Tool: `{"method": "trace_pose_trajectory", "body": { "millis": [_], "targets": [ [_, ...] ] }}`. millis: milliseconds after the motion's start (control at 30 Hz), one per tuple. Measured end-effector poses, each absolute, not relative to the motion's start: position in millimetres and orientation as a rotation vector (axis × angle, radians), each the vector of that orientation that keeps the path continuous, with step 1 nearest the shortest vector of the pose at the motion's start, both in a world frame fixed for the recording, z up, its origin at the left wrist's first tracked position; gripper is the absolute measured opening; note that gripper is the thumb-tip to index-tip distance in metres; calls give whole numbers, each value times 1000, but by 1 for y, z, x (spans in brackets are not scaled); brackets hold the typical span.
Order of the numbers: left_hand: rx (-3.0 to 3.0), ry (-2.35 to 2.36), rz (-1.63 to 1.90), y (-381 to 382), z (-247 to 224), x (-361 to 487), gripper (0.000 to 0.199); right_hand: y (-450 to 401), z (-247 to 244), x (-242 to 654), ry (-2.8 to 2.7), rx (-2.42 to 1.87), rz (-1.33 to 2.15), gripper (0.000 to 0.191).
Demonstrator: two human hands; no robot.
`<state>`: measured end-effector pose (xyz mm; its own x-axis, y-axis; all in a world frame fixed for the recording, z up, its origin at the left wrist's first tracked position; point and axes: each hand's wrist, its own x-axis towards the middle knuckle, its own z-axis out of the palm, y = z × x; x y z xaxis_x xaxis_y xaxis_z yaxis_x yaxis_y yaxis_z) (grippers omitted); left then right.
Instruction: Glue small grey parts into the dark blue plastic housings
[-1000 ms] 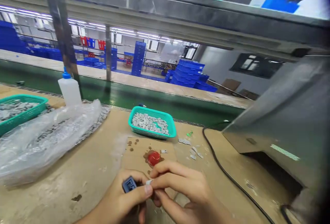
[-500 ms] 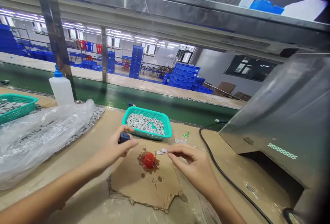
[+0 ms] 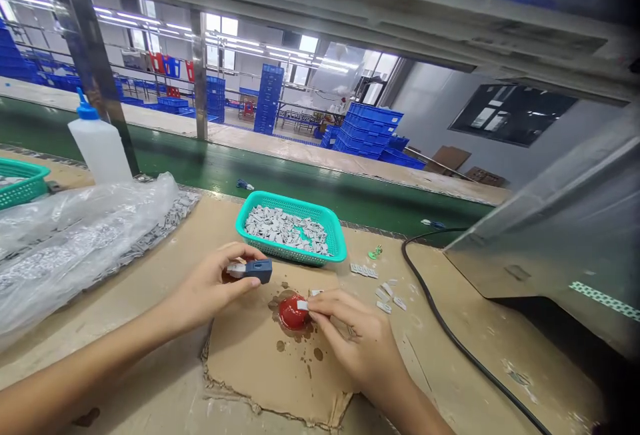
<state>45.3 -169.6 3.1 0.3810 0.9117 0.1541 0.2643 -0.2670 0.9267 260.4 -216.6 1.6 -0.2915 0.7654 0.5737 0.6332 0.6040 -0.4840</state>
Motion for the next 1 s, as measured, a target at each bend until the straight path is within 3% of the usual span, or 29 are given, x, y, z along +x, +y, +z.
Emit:
{"method": "trace_pose_trajectory", "body": {
  "millis": [333,733,1000],
  "targets": [
    [1923,1048,921,-176,11,49,13,-217,11,258,-1983,-1103,177,16],
    [1732,1055,818,-178,12,51,18,-215,13,266,-2050,-1103,188,18],
    [1920,1012,820,-187,21,51,16,-218,27,245,-1873,-1028,300,16]
  ]
}}
